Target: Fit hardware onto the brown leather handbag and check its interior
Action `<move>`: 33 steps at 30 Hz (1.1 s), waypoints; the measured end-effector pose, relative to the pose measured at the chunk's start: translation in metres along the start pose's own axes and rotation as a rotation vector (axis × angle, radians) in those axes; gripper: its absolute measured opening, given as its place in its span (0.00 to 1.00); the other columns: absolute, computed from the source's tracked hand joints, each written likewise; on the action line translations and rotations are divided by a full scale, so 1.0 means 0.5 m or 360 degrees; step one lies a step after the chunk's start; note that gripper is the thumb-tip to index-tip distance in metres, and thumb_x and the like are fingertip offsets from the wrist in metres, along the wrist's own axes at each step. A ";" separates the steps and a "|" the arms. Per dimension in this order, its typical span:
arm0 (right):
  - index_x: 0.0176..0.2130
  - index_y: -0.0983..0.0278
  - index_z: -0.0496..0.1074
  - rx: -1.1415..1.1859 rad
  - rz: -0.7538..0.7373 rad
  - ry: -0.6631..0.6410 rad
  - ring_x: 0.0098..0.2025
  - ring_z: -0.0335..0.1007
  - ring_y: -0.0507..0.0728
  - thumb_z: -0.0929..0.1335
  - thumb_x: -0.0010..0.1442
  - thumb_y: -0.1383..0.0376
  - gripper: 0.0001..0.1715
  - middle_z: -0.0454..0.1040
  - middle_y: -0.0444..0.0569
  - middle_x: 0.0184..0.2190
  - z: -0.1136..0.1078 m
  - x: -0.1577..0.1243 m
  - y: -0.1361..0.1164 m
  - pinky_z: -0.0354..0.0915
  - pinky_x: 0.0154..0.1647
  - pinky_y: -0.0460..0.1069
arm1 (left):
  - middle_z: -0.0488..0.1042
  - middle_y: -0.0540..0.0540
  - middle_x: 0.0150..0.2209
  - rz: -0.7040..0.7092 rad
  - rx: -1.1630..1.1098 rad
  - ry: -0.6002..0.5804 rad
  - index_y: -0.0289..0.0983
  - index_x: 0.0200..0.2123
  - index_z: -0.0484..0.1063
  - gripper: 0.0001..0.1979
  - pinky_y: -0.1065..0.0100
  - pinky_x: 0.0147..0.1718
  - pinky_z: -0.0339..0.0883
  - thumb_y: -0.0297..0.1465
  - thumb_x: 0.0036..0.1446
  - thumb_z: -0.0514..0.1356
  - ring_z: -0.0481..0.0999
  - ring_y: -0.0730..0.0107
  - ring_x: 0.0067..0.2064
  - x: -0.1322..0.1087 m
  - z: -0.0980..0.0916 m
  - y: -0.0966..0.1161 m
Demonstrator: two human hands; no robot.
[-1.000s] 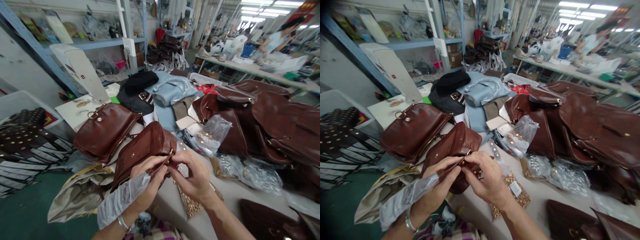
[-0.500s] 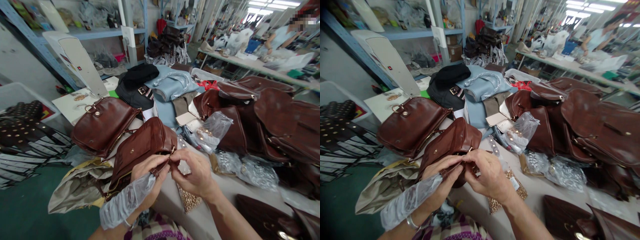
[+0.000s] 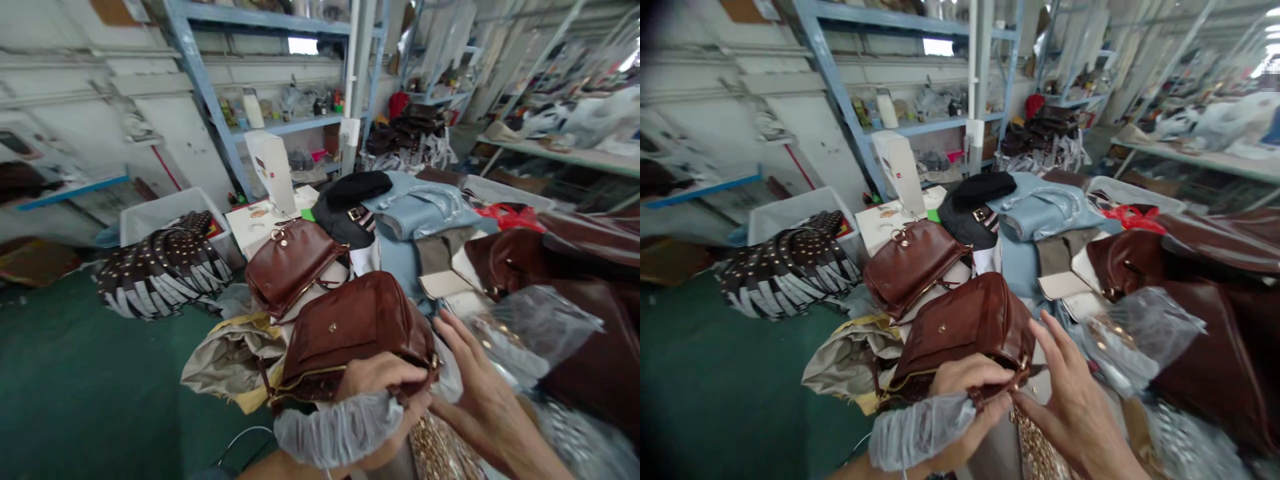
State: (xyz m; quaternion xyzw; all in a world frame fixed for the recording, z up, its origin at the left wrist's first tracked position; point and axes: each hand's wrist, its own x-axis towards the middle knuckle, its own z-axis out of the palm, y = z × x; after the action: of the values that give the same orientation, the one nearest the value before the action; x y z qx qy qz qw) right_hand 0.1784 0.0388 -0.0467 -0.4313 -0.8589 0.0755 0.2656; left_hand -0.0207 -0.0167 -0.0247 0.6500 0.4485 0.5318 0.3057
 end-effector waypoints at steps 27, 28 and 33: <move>0.45 0.64 0.77 0.0503 0.0763 -0.0228 0.41 0.75 0.66 0.73 0.46 0.46 0.33 0.81 0.53 0.37 0.144 0.197 0.125 0.68 0.41 0.56 | 0.69 0.37 0.60 -0.0985 0.0017 0.0764 0.37 0.62 0.61 0.36 0.57 0.57 0.64 0.36 0.51 0.66 0.70 0.57 0.58 -0.213 -0.249 -0.288; 0.45 0.63 0.77 0.0488 0.0782 -0.0232 0.41 0.75 0.67 0.73 0.46 0.46 0.33 0.81 0.52 0.37 0.142 0.202 0.122 0.68 0.41 0.56 | 0.70 0.39 0.59 -0.0922 0.0032 0.0786 0.38 0.61 0.63 0.33 0.58 0.58 0.63 0.35 0.53 0.65 0.70 0.59 0.57 -0.196 -0.247 -0.289; 0.45 0.65 0.78 0.0580 0.0812 -0.0157 0.45 0.74 0.68 0.73 0.44 0.46 0.35 0.81 0.54 0.40 0.110 0.225 0.094 0.68 0.45 0.57 | 0.77 0.43 0.42 -0.0787 0.0135 0.0844 0.35 0.49 0.72 0.18 0.63 0.48 0.66 0.37 0.57 0.62 0.74 0.64 0.43 -0.146 -0.261 -0.234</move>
State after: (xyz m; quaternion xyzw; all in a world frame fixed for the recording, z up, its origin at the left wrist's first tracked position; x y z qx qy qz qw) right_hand 0.1279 0.1609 -0.0663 -0.5739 -0.7073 0.3131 0.2692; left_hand -0.1790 -0.0455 -0.1252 0.3737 0.6773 0.5728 0.2710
